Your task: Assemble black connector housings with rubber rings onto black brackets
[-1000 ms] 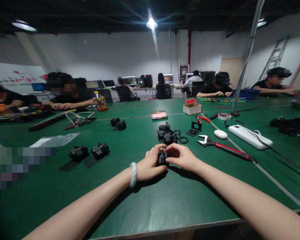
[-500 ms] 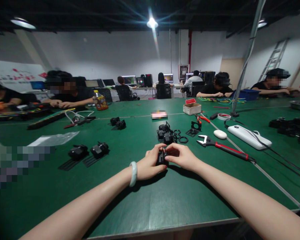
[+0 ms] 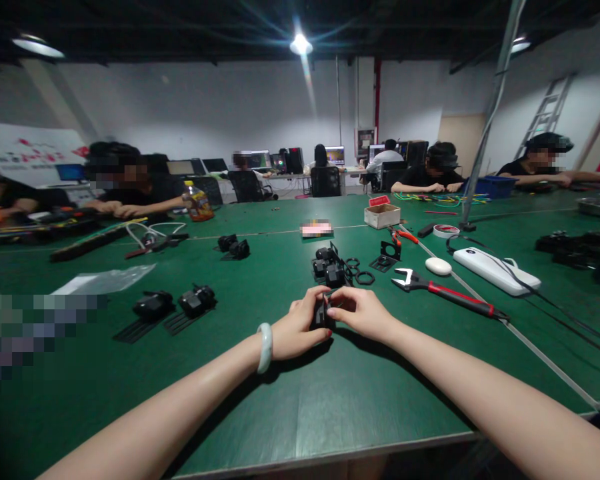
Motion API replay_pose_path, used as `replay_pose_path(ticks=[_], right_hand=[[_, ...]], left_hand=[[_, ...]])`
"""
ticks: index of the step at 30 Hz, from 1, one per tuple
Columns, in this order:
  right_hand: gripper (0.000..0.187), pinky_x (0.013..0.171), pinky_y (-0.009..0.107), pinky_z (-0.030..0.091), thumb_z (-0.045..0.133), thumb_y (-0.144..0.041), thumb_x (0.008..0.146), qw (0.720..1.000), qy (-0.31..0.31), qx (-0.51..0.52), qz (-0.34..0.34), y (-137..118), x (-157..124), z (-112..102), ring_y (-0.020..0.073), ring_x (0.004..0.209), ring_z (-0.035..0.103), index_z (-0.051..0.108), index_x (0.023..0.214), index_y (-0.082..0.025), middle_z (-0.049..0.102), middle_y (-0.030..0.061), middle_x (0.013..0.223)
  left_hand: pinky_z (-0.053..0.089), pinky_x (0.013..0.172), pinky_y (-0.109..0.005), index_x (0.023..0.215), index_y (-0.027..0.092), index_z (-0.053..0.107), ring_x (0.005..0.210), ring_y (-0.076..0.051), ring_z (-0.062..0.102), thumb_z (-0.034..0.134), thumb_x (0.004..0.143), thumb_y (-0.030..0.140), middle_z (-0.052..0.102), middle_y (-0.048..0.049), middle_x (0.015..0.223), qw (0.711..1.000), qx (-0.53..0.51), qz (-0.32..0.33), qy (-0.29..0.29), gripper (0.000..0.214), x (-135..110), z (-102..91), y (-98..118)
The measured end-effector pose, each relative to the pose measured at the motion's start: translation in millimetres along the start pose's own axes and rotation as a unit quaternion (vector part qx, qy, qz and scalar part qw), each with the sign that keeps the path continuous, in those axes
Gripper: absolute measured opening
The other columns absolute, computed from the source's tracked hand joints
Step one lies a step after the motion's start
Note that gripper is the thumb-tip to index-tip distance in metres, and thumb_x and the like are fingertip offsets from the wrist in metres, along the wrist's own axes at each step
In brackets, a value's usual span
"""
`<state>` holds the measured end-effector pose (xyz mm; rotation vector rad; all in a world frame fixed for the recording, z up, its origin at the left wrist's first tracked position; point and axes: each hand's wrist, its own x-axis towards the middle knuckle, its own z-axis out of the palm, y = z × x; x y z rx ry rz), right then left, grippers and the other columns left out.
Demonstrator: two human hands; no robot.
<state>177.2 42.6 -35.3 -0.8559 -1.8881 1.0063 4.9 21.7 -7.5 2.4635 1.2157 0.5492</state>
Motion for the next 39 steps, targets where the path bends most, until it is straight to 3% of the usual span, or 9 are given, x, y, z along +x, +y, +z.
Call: replay_pose_path(ticks=[7,13,22,39], right_hand=[[0.023,0.068,0.027,0.045,0.054,-0.032,0.071,0.998,0.022,-0.056,0.000,-0.2,0.0,1.8,0.0152,0.073,0.057,0.057,0.088,-0.017,0.062,0.0036,0.082],[0.024,0.058,0.024,0.045,0.052,-0.030,0.073,1.000,-0.004,-0.012,0.006,-2.8,-0.5,1.9,0.0120,0.062,0.055,0.055,0.092,-0.015,0.060,0.0030,0.076],[0.025,0.068,0.028,0.046,0.058,-0.025,0.068,0.999,-0.016,-0.042,-0.016,-7.0,-2.1,-2.1,0.0157,0.074,0.058,0.057,0.092,-0.017,0.062,0.0041,0.085],[0.026,0.070,0.027,0.046,0.059,-0.019,0.065,0.996,-0.025,-0.071,-0.041,-12.5,-3.2,-4.0,0.0155,0.075,0.059,0.057,0.091,-0.016,0.063,0.0040,0.085]], left_hand=[[0.029,0.088,-0.043,0.119,0.017,0.024,0.103,-0.027,0.041,0.052,0.065,0.025,0.043,-0.0099,0.113,1.000,0.007,-0.004,0.000,0.062,0.0,0.2,0.4],[0.029,0.088,-0.044,0.120,0.017,0.023,0.104,-0.027,0.040,0.052,0.065,0.025,0.044,-0.0099,0.113,1.000,-0.006,-0.003,-0.003,0.062,-0.3,-0.5,0.6],[0.029,0.087,-0.044,0.120,0.019,0.023,0.104,-0.027,0.042,0.053,0.065,0.024,0.045,-0.0091,0.113,1.000,-0.016,-0.006,-0.003,0.062,-0.6,-1.9,2.1],[0.031,0.086,-0.044,0.120,0.019,0.024,0.101,-0.027,0.043,0.053,0.065,0.024,0.045,-0.0088,0.111,1.000,-0.011,-0.010,-0.001,0.062,-1.3,-3.4,3.2]])
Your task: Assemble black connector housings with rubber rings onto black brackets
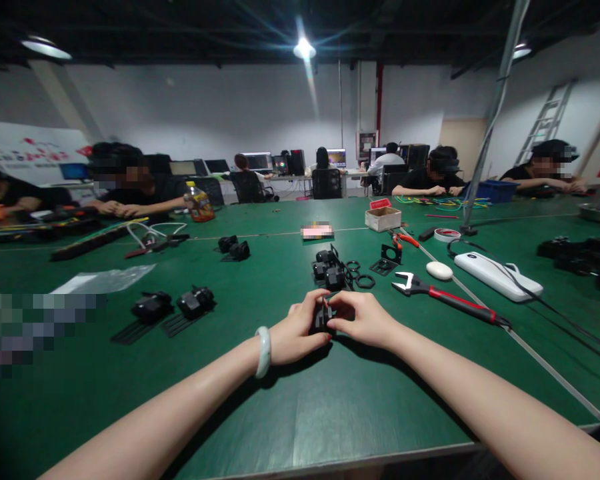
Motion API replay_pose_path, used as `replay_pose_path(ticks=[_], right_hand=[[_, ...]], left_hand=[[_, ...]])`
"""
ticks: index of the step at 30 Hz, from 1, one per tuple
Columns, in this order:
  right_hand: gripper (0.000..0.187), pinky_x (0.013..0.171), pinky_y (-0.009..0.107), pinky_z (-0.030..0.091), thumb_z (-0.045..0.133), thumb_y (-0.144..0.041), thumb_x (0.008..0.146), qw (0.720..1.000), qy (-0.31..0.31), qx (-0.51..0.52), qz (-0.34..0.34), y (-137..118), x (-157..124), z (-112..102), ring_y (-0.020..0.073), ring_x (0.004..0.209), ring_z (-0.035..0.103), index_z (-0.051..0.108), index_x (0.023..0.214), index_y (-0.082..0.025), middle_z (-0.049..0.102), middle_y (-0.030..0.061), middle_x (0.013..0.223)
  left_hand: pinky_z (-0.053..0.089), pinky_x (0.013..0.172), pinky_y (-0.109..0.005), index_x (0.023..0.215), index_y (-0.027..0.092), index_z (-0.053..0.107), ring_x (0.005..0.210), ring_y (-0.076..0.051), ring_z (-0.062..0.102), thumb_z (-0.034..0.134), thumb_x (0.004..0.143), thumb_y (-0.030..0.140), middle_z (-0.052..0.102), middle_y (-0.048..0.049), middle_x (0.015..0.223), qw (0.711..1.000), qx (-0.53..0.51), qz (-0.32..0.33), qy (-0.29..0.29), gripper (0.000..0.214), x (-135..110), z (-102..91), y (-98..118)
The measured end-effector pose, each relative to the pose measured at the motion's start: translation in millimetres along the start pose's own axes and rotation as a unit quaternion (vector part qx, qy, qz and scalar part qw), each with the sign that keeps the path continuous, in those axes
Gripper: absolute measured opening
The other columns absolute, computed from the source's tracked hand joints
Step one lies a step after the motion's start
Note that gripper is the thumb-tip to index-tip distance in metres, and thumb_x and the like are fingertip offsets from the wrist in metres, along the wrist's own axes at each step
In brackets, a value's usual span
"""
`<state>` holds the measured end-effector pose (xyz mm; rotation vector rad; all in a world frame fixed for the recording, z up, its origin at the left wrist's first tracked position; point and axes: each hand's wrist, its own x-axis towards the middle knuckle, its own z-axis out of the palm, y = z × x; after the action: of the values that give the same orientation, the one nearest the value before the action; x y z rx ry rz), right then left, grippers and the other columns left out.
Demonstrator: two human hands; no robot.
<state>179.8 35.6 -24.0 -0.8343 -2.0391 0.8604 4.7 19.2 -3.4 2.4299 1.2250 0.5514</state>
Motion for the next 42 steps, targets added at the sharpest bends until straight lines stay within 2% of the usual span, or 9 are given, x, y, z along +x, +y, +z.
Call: replay_pose_path(ticks=[10,18,26,32,36,42], right_hand=[[0.023,0.068,0.027,0.043,0.059,-0.024,0.067,0.998,0.008,-0.060,-0.001,0.7,0.7,-1.2,0.0167,0.075,0.058,0.059,0.089,-0.017,0.064,0.0032,0.083],[0.021,0.065,0.026,0.042,0.051,-0.029,0.074,0.997,-0.005,-0.081,0.009,1.3,0.6,-1.2,0.0159,0.072,0.056,0.060,0.088,-0.016,0.064,0.0037,0.082],[0.023,0.068,0.027,0.042,0.048,-0.032,0.076,0.997,-0.008,-0.077,0.012,5.4,2.5,0.5,0.0164,0.073,0.056,0.061,0.086,-0.016,0.064,0.0047,0.082],[0.027,0.063,0.025,0.042,0.052,-0.032,0.073,0.999,0.013,-0.035,0.034,8.6,2.3,3.0,0.0144,0.070,0.054,0.053,0.096,-0.017,0.061,0.0031,0.082],[0.022,0.059,0.023,0.041,0.051,-0.034,0.073,0.999,0.013,-0.033,0.035,9.8,3.1,2.3,0.0124,0.065,0.051,0.054,0.087,-0.017,0.058,0.0007,0.073],[0.019,0.059,0.022,0.039,0.048,-0.034,0.076,0.999,0.010,-0.034,0.031,9.7,5.2,3.4,0.0113,0.064,0.049,0.054,0.081,-0.017,0.056,0.0002,0.072]], left_hand=[[0.031,0.086,-0.044,0.120,0.021,0.024,0.102,-0.026,0.043,0.053,0.064,0.023,0.045,-0.0077,0.110,1.000,-0.011,0.000,0.008,0.062,-0.3,1.4,-0.1],[0.031,0.086,-0.044,0.119,0.021,0.025,0.101,-0.026,0.045,0.054,0.063,0.023,0.046,-0.0078,0.110,1.000,-0.016,-0.008,0.009,0.063,0.1,1.0,1.0],[0.031,0.086,-0.043,0.119,0.021,0.025,0.100,-0.026,0.046,0.054,0.063,0.023,0.046,-0.0083,0.110,1.000,-0.023,-0.010,0.011,0.063,0.0,1.3,1.2],[0.032,0.085,-0.043,0.119,0.021,0.026,0.101,-0.027,0.045,0.054,0.063,0.023,0.046,-0.0085,0.110,1.000,-0.021,-0.012,0.012,0.063,0.1,0.9,1.5],[0.031,0.085,-0.044,0.119,0.021,0.024,0.100,-0.027,0.045,0.053,0.064,0.023,0.046,-0.0082,0.109,1.000,-0.010,-0.009,0.005,0.062,0.7,0.0,1.7],[0.032,0.085,-0.043,0.120,0.018,0.022,0.097,-0.026,0.045,0.052,0.065,0.024,0.047,-0.0080,0.105,1.000,0.009,-0.003,-0.005,0.063,1.7,-1.5,2.2]])
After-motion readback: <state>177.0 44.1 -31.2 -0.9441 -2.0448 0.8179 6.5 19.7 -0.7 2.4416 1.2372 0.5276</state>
